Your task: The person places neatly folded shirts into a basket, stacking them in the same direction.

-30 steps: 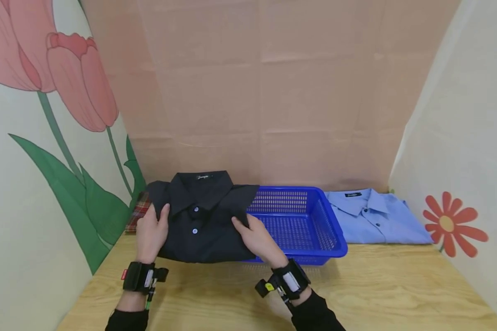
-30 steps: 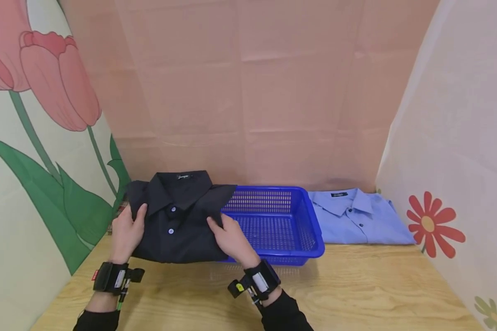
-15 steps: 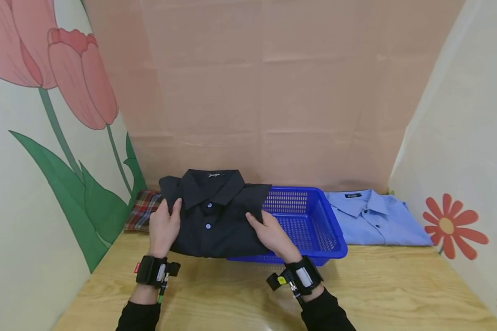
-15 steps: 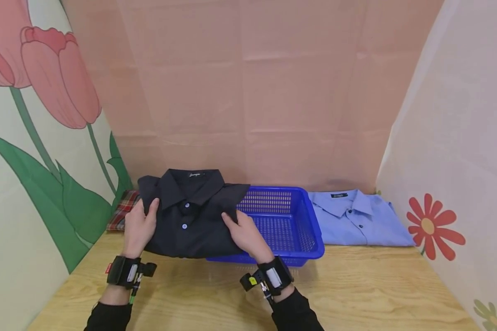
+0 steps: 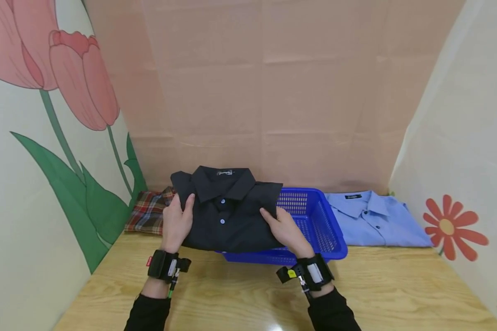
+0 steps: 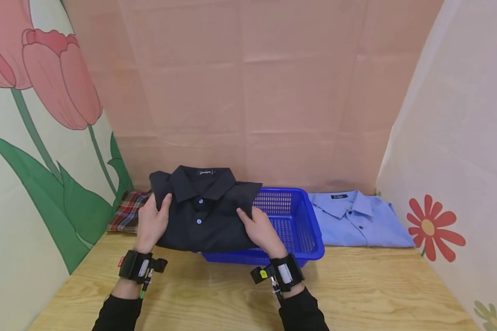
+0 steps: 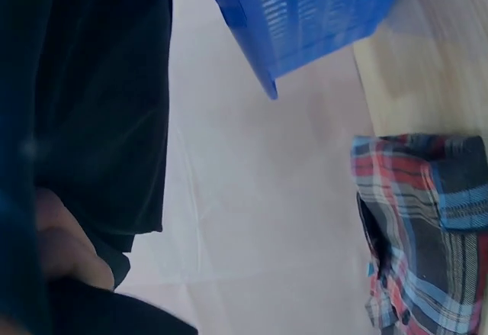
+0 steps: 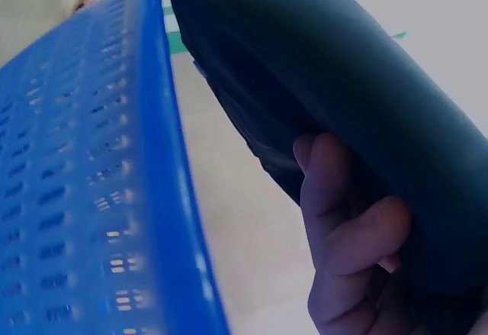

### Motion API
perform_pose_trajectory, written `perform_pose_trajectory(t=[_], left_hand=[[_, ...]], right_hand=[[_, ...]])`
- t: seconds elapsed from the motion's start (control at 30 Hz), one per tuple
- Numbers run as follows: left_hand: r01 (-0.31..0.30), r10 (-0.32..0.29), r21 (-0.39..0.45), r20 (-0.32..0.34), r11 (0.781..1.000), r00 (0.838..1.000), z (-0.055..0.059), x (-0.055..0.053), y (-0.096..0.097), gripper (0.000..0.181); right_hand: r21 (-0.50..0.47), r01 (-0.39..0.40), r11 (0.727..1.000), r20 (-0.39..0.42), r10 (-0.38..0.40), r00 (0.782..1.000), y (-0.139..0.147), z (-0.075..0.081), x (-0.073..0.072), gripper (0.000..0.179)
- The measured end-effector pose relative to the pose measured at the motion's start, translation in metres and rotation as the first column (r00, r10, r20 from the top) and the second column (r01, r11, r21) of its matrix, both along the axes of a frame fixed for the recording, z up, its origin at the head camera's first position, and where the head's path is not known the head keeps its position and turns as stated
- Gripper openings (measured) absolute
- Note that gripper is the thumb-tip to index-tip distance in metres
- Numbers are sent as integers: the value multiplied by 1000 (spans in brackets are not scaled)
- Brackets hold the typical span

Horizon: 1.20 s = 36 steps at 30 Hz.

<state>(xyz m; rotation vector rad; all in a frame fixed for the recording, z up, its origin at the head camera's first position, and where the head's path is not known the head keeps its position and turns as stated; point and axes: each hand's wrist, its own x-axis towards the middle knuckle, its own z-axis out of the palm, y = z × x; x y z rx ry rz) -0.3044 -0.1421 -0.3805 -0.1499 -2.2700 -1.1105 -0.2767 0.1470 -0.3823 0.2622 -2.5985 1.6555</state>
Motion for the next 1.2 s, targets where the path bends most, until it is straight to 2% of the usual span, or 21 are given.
perform_pose_trajectory(t=[0.27,0.4,0.53,0.63,0.77,1.0,1.1,1.2], left_hand=[[49,-50,-13,-22,999,999,5,-3,19,40],[94,-94,-23,-11,995,996,1,-3,26,32],[154,-154,-6,-4,988,988,-2,-2,34,36],[194,-194,-6,3,981,981,-5,-2,40,28],[222,-222,-51,7,974,975,-11,-4,49,20],[223,-229,-196,-9,955,973,-21,-5,61,14],[239,-246,-237,1,942,969,-23,-6,65,15],[268,-273,-262,17,927,962,-26,-8,68,26]], right_hand=[[116,74,990,-46,-69,997,15,4,-2,42],[168,101,981,-97,-85,992,23,3,-4,42],[218,130,967,-147,-99,984,32,4,-6,42],[244,157,957,-158,-120,980,39,5,-7,42],[276,207,938,-180,-161,970,48,5,-8,43],[319,279,906,-242,-206,948,62,3,-12,42],[335,287,897,-266,-202,942,68,2,-13,41],[349,285,893,-268,-197,943,75,1,-11,40]])
